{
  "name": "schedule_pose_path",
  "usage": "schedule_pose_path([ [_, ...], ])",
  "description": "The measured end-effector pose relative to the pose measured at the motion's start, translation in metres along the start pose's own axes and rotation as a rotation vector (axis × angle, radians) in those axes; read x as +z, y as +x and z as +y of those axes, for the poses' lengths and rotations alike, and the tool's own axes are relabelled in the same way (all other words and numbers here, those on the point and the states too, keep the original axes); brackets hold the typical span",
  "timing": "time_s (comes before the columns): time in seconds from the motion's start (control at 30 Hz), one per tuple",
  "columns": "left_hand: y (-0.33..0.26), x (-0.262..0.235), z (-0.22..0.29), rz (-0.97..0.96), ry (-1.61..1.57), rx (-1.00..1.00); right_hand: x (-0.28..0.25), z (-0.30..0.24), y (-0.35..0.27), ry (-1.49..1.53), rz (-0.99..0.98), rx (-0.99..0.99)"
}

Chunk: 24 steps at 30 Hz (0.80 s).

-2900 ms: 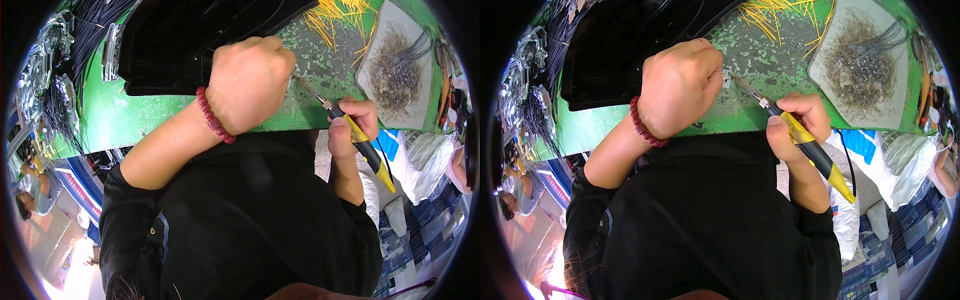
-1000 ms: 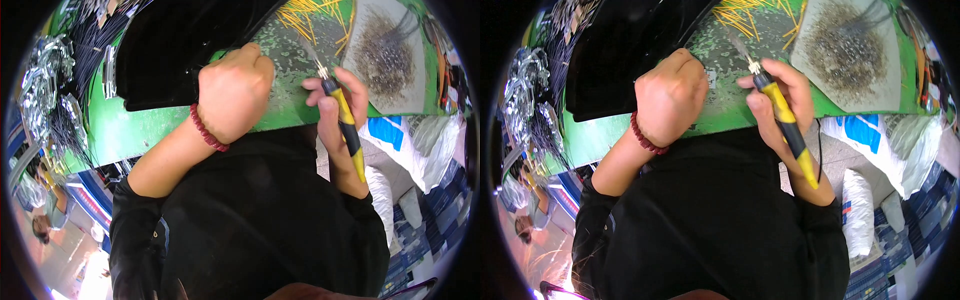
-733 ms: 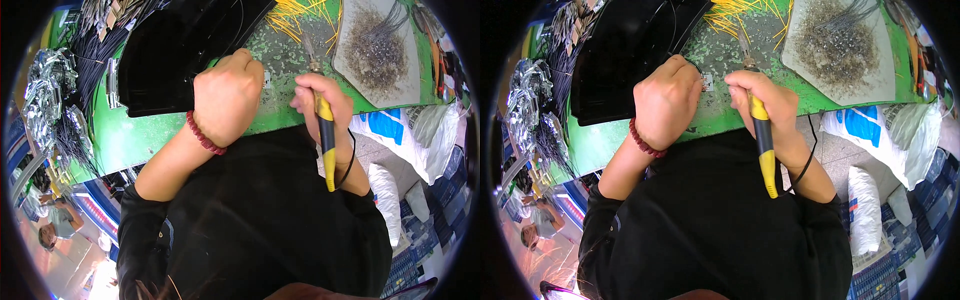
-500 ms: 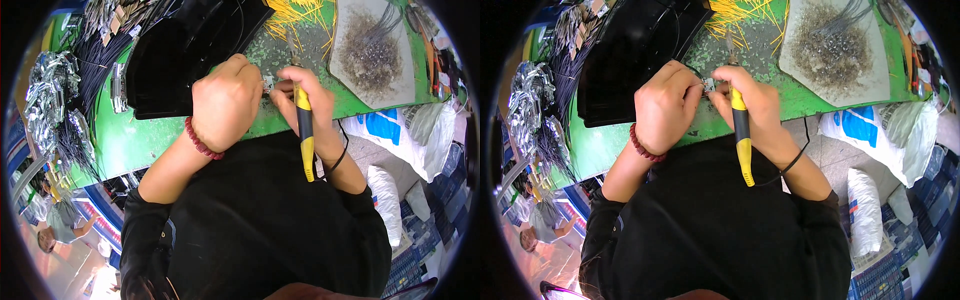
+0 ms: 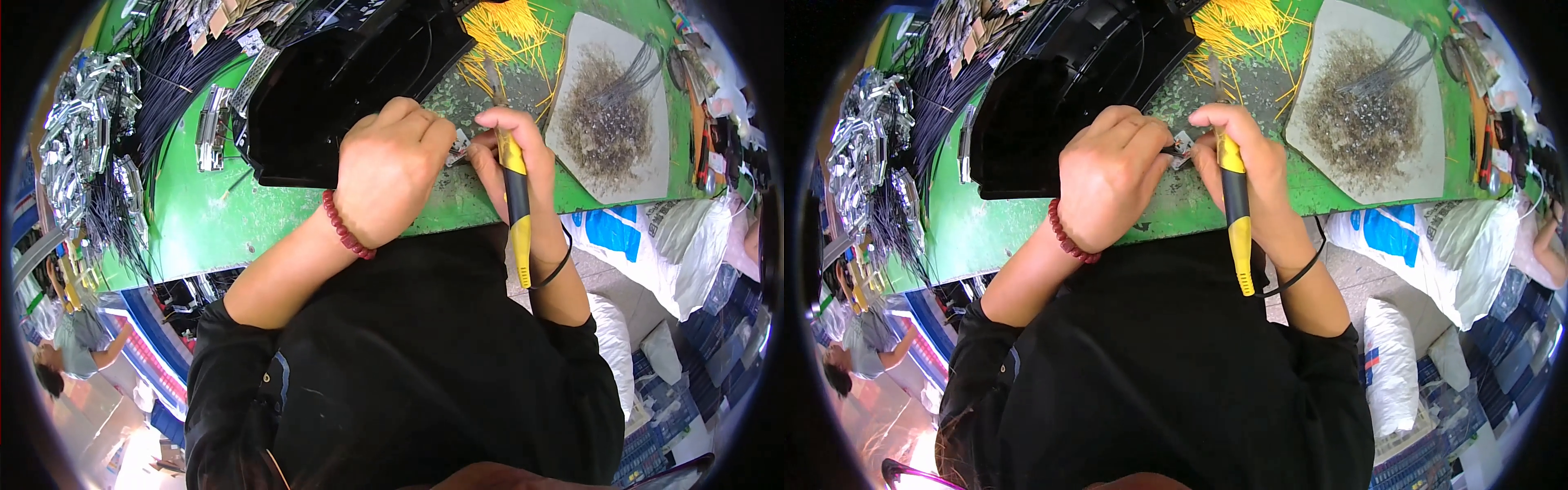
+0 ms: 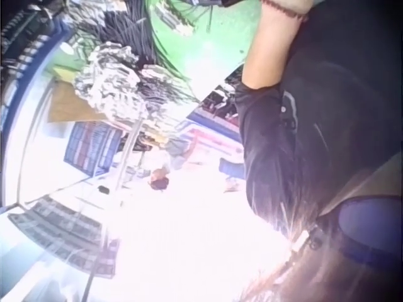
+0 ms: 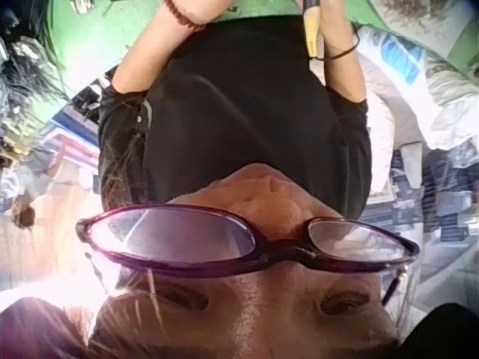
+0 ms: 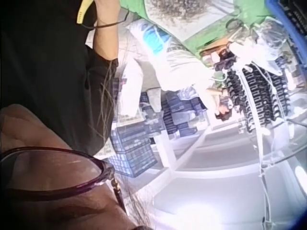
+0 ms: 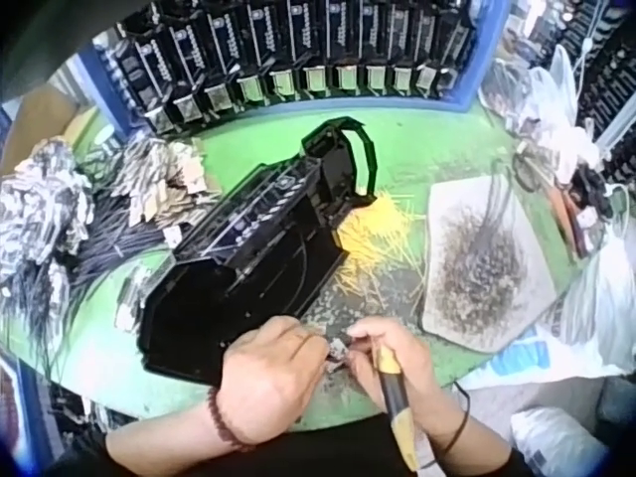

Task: The person removes a toy car shell from a bin, solders wires onto a circuit board using a soldering iron, and then places the assembly into the shell.

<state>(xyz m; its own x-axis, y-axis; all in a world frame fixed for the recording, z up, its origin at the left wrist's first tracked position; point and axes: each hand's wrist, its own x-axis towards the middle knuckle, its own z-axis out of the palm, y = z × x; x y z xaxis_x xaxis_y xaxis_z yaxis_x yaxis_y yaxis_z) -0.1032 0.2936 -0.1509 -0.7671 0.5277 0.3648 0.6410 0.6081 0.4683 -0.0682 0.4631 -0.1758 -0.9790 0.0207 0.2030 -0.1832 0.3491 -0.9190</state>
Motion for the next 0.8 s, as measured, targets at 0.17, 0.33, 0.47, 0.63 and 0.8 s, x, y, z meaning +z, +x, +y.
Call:
schedule_pose_path([
  [0.17,-0.003,0.007,0.000,-0.098,0.142,-0.042,-0.003,0.006,-0.002,-0.234,0.138,-0.364],
  [0.33,-0.003,0.002,0.004,-0.061,0.132,0.004,-0.005,0.014,-0.008,-0.331,0.030,-0.350],
  [0.47,0.000,-0.019,0.012,0.024,0.194,-0.021,-0.004,0.012,-0.005,-0.331,0.030,-0.331],
  [0.63,0.006,-0.023,0.011,-0.236,0.348,-0.184,-0.007,0.011,-0.007,-0.333,-0.020,-0.290],
  [0.8,0.015,-0.034,0.007,0.034,-0.244,-0.161,-0.001,0.010,-0.004,-0.301,0.052,-0.322],
])
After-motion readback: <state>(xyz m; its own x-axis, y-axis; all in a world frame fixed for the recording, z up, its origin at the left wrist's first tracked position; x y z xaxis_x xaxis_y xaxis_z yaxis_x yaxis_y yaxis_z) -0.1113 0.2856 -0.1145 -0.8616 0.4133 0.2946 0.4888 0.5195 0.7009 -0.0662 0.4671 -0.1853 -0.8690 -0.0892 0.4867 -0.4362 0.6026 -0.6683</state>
